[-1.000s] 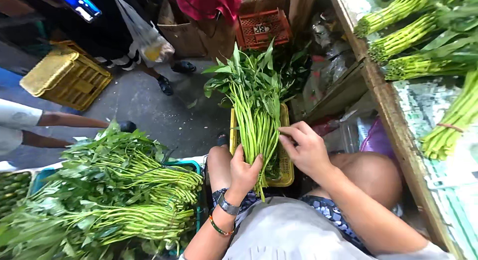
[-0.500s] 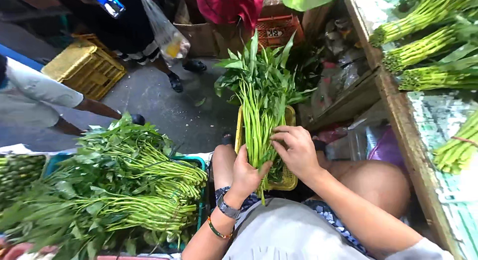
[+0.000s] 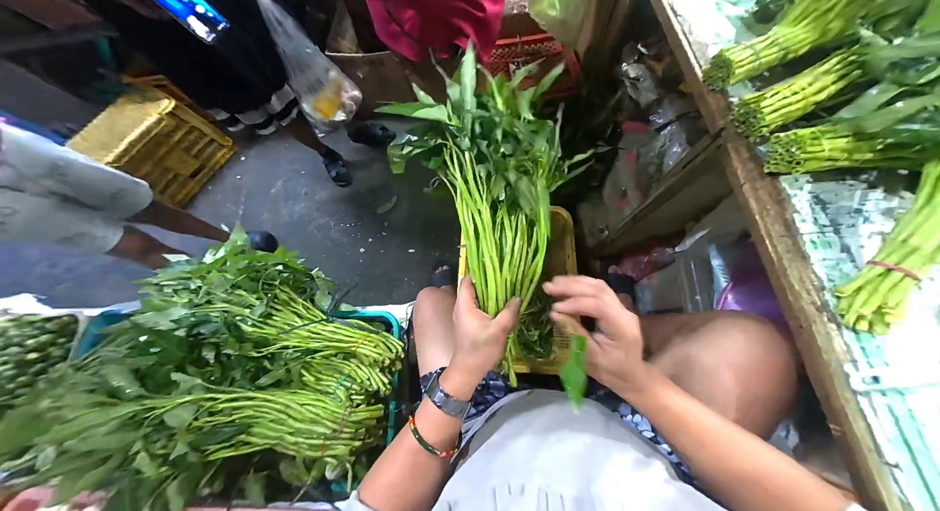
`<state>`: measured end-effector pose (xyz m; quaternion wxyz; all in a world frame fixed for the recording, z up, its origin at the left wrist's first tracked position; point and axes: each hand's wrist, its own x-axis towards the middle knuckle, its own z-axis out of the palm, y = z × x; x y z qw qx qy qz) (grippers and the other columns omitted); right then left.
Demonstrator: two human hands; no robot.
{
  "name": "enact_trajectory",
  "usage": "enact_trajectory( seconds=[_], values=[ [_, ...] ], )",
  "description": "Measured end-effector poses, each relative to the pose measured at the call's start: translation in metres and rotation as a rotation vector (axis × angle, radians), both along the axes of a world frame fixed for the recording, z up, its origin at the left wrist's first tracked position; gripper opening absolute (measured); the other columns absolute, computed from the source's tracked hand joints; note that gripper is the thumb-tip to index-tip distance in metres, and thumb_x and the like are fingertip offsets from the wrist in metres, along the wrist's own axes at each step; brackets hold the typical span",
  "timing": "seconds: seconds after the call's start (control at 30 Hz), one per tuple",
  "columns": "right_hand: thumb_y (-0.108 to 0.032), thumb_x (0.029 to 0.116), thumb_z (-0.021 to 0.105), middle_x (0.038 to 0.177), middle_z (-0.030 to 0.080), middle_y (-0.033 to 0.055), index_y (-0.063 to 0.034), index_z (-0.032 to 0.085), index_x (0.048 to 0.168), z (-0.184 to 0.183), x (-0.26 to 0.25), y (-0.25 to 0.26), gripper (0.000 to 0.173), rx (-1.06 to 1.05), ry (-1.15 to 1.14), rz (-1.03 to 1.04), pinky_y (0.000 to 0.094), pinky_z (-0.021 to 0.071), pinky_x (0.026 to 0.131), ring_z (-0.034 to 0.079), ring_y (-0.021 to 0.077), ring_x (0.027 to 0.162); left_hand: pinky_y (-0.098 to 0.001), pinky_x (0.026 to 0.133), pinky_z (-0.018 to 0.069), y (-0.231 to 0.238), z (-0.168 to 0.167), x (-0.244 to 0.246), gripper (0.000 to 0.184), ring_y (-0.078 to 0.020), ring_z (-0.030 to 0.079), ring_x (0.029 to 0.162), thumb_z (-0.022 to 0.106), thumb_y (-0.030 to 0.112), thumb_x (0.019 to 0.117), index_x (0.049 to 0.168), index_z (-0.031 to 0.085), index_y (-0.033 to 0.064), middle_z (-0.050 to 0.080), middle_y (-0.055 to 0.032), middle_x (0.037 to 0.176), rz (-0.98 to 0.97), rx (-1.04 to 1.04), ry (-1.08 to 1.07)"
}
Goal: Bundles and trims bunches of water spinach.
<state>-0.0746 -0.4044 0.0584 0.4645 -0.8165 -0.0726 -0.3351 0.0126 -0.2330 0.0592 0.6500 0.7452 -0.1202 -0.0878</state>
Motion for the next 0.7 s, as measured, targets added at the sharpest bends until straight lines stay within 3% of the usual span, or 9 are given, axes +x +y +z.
enact_trajectory(
  seconds=[0.07, 0.1, 0.17, 0.2, 0.3, 0.4, 0.53, 0.63, 0.7],
  values=[
    [-0.020, 0.1015, 0.065, 0.103, 0.075, 0.0015, -0.0134, 0.070, 0.106, -0.003, -0.006, -0.011, 0.009, -0.096, 0.037, -0.062, 0.0366, 0.0572, 0.097, 0.070, 0.0149, 0.104, -0.0334, 0.087, 0.0620, 0.002, -0.003, 0.003, 0.061, -0.0146, 0.072, 0.097, 0.082, 0.012, 0.0797, 0.131, 0.053, -0.0022, 0.071, -0.0110, 0.108, 0.017, -0.009, -0.024],
    [-0.022, 0.1016, 0.064, 0.102, 0.075, 0.0032, -0.0115, 0.072, 0.107, -0.005, -0.006, -0.018, 0.014, -0.219, 0.170, -0.107, 0.0380, 0.0562, 0.097, 0.070, 0.0167, 0.101, -0.0336, 0.088, 0.0617, 0.004, -0.004, 0.004, 0.060, -0.0147, 0.071, 0.098, 0.082, 0.012, 0.0803, 0.132, 0.054, -0.0021, 0.071, -0.0113, 0.108, 0.024, 0.003, -0.025],
    [-0.027, 0.1008, 0.063, 0.121, 0.072, 0.0124, -0.0096, 0.071, 0.126, 0.000, 0.003, -0.032, 0.031, -0.375, 0.591, -0.119, 0.0537, 0.0469, 0.108, 0.065, 0.0319, 0.118, -0.0349, 0.089, 0.0618, 0.004, -0.006, 0.004, 0.061, -0.0155, 0.072, 0.099, 0.082, 0.012, 0.0804, 0.133, 0.054, -0.0008, 0.071, -0.0119, 0.110, 0.036, 0.007, -0.014],
    [-0.029, 0.1007, 0.064, 0.126, 0.069, 0.0147, -0.0087, 0.068, 0.131, 0.004, 0.010, -0.035, 0.037, -0.315, 0.688, -0.137, 0.0548, 0.0463, 0.109, 0.063, 0.0333, 0.122, -0.0350, 0.089, 0.0621, 0.003, -0.008, 0.003, 0.062, -0.0158, 0.072, 0.099, 0.082, 0.011, 0.0803, 0.134, 0.053, -0.0008, 0.071, -0.0121, 0.111, 0.034, -0.003, -0.016],
    [-0.037, 0.0975, 0.069, 0.112, 0.071, 0.0083, -0.0089, 0.072, 0.122, 0.028, 0.029, -0.032, 0.037, -0.033, 0.656, -0.226, 0.0380, 0.0601, 0.087, 0.070, 0.0169, 0.097, -0.0333, 0.089, 0.0623, -0.002, -0.010, 0.000, 0.064, -0.0146, 0.072, 0.099, 0.083, 0.009, 0.0794, 0.134, 0.052, -0.0034, 0.071, -0.0120, 0.111, 0.029, -0.021, -0.058],
    [-0.040, 0.0916, 0.077, 0.093, 0.073, 0.0042, -0.0108, 0.075, 0.103, 0.042, 0.044, -0.027, 0.031, 0.063, 0.779, -0.160, 0.0407, 0.0596, 0.072, 0.070, 0.0162, 0.078, -0.0346, 0.090, 0.0621, -0.004, -0.014, -0.009, 0.065, -0.0158, 0.072, 0.101, 0.082, 0.009, 0.0800, 0.135, 0.051, -0.0045, 0.070, -0.0125, 0.112, 0.000, -0.037, -0.061],
    [-0.024, 0.0945, 0.076, 0.080, 0.074, 0.0002, -0.0088, 0.075, 0.097, 0.038, 0.045, -0.017, 0.016, 0.327, 0.673, -0.151, 0.0279, 0.0616, 0.065, 0.070, 0.0094, 0.068, -0.0363, 0.090, 0.0629, -0.006, -0.008, -0.005, 0.065, -0.0188, 0.072, 0.101, 0.082, 0.005, 0.0788, 0.134, 0.050, -0.0063, 0.071, -0.0137, 0.112, -0.001, -0.121, -0.017],
    [-0.010, 0.0948, 0.073, 0.087, 0.077, 0.0048, -0.0025, 0.072, 0.100, 0.028, 0.035, 0.000, 0.009, 0.528, 0.413, -0.155, 0.0281, 0.0648, 0.068, 0.074, 0.0130, 0.073, -0.0372, 0.090, 0.0632, -0.004, -0.004, -0.001, 0.065, -0.0201, 0.073, 0.100, 0.082, 0.005, 0.0797, 0.135, 0.050, -0.0047, 0.071, -0.0143, 0.111, 0.006, -0.179, 0.068],
    [-0.008, 0.0914, 0.076, 0.100, 0.077, 0.0048, -0.0022, 0.072, 0.095, 0.018, 0.031, 0.003, 0.008, 0.381, 0.248, -0.227, 0.0264, 0.0646, 0.075, 0.075, 0.0110, 0.083, -0.0380, 0.089, 0.0633, -0.006, -0.005, -0.001, 0.064, -0.0211, 0.073, 0.100, 0.081, 0.005, 0.0803, 0.135, 0.049, -0.0039, 0.071, -0.0149, 0.111, 0.001, -0.204, 0.124]
  ],
)
